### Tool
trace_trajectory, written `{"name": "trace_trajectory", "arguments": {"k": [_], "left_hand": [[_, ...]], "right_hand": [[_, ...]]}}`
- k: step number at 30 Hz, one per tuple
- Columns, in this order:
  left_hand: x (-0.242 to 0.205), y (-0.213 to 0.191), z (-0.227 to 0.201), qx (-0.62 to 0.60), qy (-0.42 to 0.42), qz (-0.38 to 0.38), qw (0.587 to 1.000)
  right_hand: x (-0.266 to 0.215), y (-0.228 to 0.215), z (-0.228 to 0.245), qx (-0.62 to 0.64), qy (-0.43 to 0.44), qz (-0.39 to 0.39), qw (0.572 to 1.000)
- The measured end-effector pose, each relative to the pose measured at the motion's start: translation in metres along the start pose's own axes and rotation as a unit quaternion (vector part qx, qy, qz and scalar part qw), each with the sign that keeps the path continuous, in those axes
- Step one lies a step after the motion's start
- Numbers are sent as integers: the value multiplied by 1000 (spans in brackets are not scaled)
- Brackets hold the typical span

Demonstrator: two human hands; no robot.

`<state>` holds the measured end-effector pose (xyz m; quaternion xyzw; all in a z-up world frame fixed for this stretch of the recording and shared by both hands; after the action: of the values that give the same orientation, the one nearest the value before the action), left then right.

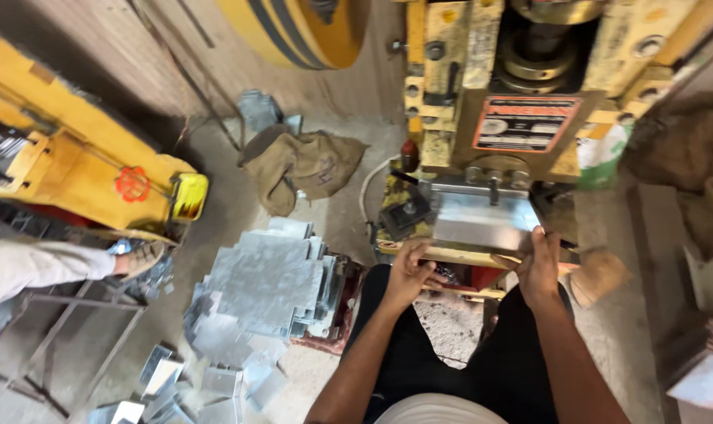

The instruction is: The person sits on the floor in a workshop and repeatedly places flat metal sheets into a yellow hydraulic press machine. They align the sheets under the press, operate the machine to bend the metal, and then remove the finished pieces, stacking them on the floor to their left.

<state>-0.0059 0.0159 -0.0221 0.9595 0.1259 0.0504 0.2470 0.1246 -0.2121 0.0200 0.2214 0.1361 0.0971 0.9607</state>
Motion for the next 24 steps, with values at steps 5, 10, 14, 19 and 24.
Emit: {"name": "trace_trajectory", "arguments": {"k": [5,10,14,19,24], "left_hand": [[0,-1,10,35,-2,26,999],[-33,-39,58,-86,-74,-145,983],[-72,-39,121,6,-160,-131,978],[-52,-6,115,69,-38,-66,995],[-29,-5,11,257,128,-124,950]], "right_hand": [[22,-25,-43,-30,-16,-94,995],[-14,-20,-64,78,3,-124,989],[-35,29,-117,105,38,11,994],[-151,189,-164,87,131,396,905],[-251,272,-94,-51,209,736,643]]}}
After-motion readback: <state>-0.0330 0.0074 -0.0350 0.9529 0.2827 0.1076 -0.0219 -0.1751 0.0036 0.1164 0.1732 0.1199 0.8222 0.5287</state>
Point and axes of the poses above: each hand's wrist, its own x-axis towards the middle knuckle, its own y-axis out of the palm, z = x × y, the point moved 5 cm from there along x, towards the middle knuckle, and after that the axes turned 1 degree about y, right-handed, at the moved point
